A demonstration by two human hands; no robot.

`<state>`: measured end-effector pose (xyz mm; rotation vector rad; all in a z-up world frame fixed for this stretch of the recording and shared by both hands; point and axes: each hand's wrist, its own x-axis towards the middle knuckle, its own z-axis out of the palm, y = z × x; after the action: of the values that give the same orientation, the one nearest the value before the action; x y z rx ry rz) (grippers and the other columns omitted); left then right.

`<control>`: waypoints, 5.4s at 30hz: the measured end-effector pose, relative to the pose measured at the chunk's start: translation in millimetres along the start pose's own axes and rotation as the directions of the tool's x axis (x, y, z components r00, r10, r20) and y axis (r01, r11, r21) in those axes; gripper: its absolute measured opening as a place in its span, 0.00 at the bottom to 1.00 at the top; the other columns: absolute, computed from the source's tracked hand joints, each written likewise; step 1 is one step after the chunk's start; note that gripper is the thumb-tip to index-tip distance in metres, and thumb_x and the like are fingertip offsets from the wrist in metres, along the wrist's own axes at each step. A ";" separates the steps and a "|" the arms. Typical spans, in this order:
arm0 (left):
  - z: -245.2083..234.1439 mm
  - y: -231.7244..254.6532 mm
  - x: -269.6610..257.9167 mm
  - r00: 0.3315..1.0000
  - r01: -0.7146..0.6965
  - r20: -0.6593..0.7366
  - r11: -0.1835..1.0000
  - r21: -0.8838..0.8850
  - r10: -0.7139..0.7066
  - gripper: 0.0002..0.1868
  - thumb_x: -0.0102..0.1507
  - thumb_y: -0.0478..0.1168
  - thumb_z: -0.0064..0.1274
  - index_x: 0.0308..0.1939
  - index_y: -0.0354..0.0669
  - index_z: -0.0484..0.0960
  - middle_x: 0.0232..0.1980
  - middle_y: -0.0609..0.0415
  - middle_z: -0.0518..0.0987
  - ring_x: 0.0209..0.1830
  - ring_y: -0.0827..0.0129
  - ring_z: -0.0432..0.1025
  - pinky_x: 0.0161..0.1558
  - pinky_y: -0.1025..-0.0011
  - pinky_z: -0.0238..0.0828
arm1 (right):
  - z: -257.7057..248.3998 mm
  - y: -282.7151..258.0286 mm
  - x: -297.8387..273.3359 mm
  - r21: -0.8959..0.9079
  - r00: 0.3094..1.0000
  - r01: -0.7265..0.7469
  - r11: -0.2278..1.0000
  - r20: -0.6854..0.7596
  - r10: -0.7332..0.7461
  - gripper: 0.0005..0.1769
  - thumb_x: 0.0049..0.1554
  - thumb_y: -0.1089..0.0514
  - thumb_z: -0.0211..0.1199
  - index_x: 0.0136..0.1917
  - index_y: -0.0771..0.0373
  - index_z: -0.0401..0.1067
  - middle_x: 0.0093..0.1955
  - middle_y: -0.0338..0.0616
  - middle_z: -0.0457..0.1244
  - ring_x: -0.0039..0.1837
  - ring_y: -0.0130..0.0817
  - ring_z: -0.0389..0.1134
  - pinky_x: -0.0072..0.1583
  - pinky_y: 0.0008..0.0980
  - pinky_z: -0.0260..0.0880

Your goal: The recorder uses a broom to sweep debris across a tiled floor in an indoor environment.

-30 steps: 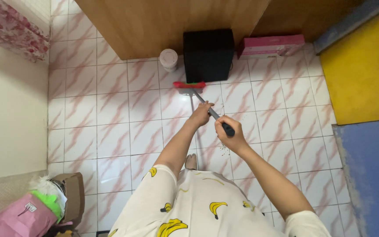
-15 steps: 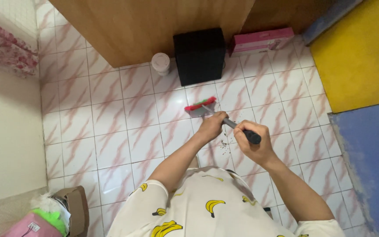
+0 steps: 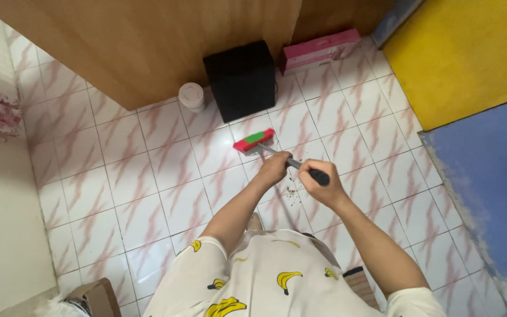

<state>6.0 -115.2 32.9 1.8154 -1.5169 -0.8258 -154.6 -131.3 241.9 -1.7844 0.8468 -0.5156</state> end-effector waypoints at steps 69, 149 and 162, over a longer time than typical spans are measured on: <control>227.4 28.3 -69.7 0.975 0.192 -0.146 0.965 0.177 -0.168 0.17 0.56 0.27 0.54 0.49 0.37 0.77 0.56 0.38 0.76 0.55 0.42 0.73 0.53 0.53 0.71 | -125.4 170.4 -164.3 0.125 0.998 0.045 0.991 0.038 -0.050 0.10 0.62 0.59 0.61 0.40 0.65 0.76 0.31 0.31 0.61 0.35 0.16 0.60 0.38 0.22 0.60; 408.8 223.6 -221.3 0.993 0.073 0.083 0.984 0.160 -0.087 0.07 0.62 0.31 0.49 0.44 0.42 0.74 0.48 0.41 0.78 0.48 0.42 0.74 0.47 0.50 0.71 | -256.8 182.1 -449.9 0.104 0.999 -0.011 0.994 -0.042 0.015 0.11 0.61 0.59 0.63 0.37 0.64 0.71 0.30 0.28 0.58 0.34 0.15 0.56 0.36 0.23 0.57; 438.9 396.8 -175.3 0.971 -0.142 0.186 0.989 -0.043 0.147 0.08 0.62 0.32 0.50 0.45 0.43 0.74 0.42 0.41 0.82 0.46 0.44 0.77 0.46 0.50 0.71 | -377.9 85.8 -474.1 -0.129 0.965 -0.082 0.988 -0.257 0.047 0.13 0.62 0.61 0.61 0.36 0.66 0.70 0.29 0.34 0.59 0.33 0.18 0.57 0.35 0.25 0.55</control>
<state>-602.3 -29.7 91.9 1.6208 -1.7249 -0.9652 -753.0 -29.0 321.4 -1.8340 1.1387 -0.6656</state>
